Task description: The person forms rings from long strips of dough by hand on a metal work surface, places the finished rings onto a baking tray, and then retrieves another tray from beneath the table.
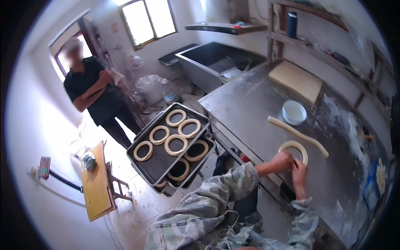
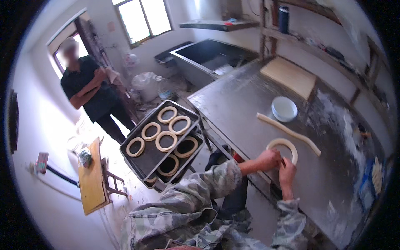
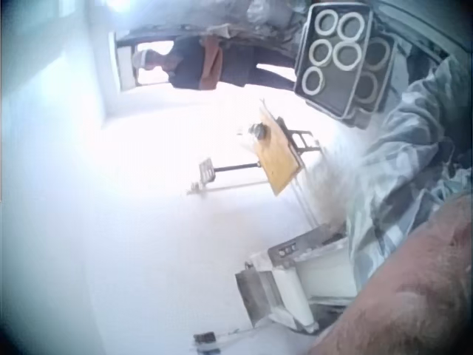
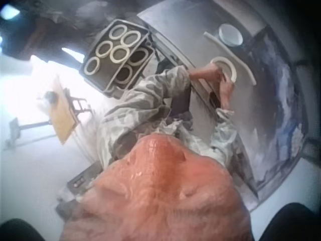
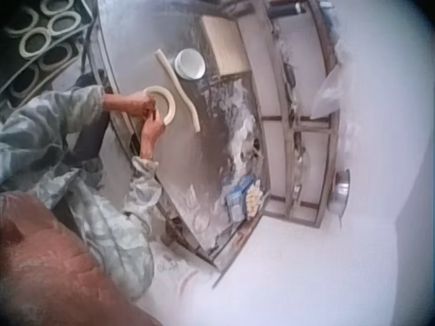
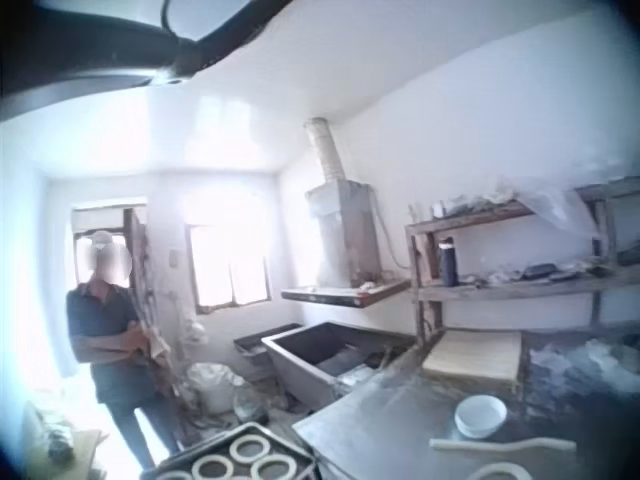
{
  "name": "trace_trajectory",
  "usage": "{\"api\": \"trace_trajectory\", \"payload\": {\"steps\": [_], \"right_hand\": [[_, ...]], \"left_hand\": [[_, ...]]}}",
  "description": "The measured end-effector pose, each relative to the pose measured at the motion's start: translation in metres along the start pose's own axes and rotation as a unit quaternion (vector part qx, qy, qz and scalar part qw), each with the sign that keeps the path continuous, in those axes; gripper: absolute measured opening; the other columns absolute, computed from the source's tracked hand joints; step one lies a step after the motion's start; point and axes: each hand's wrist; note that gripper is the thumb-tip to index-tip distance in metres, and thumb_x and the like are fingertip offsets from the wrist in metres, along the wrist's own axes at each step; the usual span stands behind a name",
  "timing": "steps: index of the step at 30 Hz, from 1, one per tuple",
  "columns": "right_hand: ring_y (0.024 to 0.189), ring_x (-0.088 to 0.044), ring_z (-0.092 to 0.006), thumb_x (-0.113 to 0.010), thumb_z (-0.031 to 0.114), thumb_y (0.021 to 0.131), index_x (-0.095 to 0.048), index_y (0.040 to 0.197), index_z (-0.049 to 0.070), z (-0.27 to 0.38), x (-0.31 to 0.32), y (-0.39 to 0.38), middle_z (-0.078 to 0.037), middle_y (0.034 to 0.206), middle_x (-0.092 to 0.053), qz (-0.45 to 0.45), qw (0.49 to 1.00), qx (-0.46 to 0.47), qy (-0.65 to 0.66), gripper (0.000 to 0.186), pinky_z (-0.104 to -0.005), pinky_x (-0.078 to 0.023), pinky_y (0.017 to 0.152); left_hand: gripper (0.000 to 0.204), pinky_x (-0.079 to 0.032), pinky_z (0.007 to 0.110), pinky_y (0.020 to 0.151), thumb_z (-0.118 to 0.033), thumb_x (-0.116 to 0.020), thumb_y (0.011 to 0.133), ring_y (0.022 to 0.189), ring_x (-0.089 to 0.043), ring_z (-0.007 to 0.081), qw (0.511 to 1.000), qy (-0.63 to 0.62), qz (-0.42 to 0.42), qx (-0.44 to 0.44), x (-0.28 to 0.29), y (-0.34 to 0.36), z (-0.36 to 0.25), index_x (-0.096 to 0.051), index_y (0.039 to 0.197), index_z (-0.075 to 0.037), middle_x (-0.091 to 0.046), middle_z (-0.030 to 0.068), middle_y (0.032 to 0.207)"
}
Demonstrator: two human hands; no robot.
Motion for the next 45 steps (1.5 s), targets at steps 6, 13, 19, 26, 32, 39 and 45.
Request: {"api": "trace_trajectory", "payload": {"steps": [6,13,19,26,32,39,45], "right_hand": [[0.079,-0.071,-0.0261,-0.065,0.019,0.086,-0.072,0.109,0.007,-0.012,-0.004,0.002,-0.019,0.086,-0.070,0.043,0.991,-0.066,0.110,0.027,-0.0381,-0.053,0.072],[0.093,-0.072,-0.0254,-0.065,0.014,0.086,-0.069,0.117,0.004,-0.014,0.001,0.010,-0.017,0.104,-0.073,0.096,0.984,-0.090,0.124,0.033,-0.0337,-0.055,0.082],[0.105,-0.071,-0.0271,-0.063,0.002,0.084,-0.065,0.124,-0.001,-0.021,0.005,0.002,-0.018,0.118,-0.070,0.042,0.992,-0.052,0.106,0.040,-0.0352,-0.055,0.091],[0.102,-0.068,-0.0370,-0.062,0.005,0.086,-0.068,0.119,0.001,-0.015,0.008,-0.005,-0.019,0.116,-0.069,0.041,0.999,0.020,0.005,0.034,-0.0408,-0.055,0.089],[0.102,-0.066,-0.0385,-0.061,0.008,0.087,-0.068,0.112,0.001,-0.017,0.010,-0.008,-0.018,0.117,-0.068,0.032,0.998,0.058,-0.023,0.027,-0.0445,-0.054,0.087],[0.101,-0.066,-0.0384,-0.061,0.008,0.087,-0.068,0.102,0.001,-0.011,0.013,-0.009,-0.018,0.119,-0.068,0.068,0.993,0.073,-0.055,0.018,-0.0437,-0.054,0.087],[0.077,-0.064,-0.0362,-0.064,0.012,0.084,-0.064,0.082,0.007,-0.009,0.003,-0.006,-0.011,0.084,-0.062,0.045,0.978,0.180,-0.095,0.006,-0.0471,-0.052,0.072]], "left_hand": [[0.012,-0.055,0.043,0.077,-0.021,-0.068,0.081,0.091,-0.067,0.0295,0.995,0.021,0.063,0.070,-0.002,-0.005,-0.010,-0.073,0.088,-0.012,-0.069,0.0088,0.092],[0.019,-0.055,0.043,0.081,-0.021,-0.073,0.077,0.097,-0.065,0.0305,0.996,-0.067,0.050,0.024,0.019,-0.005,-0.003,-0.075,0.093,-0.010,-0.070,0.0095,0.099],[0.017,-0.054,0.042,0.082,-0.018,-0.070,0.079,0.093,-0.065,0.0305,0.997,-0.059,0.046,-0.008,0.018,-0.002,-0.003,-0.074,0.093,-0.009,-0.070,0.0088,0.097],[0.012,-0.054,0.042,0.078,-0.013,-0.068,0.080,0.090,-0.064,0.0299,1.000,-0.012,0.016,-0.016,0.018,-0.007,-0.016,-0.072,0.090,-0.008,-0.069,0.0083,0.094],[0.010,-0.054,0.042,0.076,-0.013,-0.068,0.082,0.089,-0.064,0.0303,0.999,0.022,0.038,-0.001,0.021,-0.003,-0.025,-0.071,0.090,-0.008,-0.067,0.0083,0.092],[0.010,-0.053,0.040,0.076,-0.012,-0.068,0.080,0.089,-0.062,0.0280,0.997,0.058,-0.009,-0.043,0.020,-0.011,-0.022,-0.070,0.089,-0.009,-0.064,0.0071,0.089],[0.009,-0.051,0.041,0.081,-0.010,-0.067,0.081,0.089,-0.061,0.0293,0.999,0.021,0.022,-0.039,0.029,-0.015,-0.015,-0.070,0.089,-0.008,-0.063,0.0070,0.089]]}}
Point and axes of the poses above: each hand's wrist, its own y-axis towards the middle knuckle, its own x-axis out of the back of the hand, z = x × y
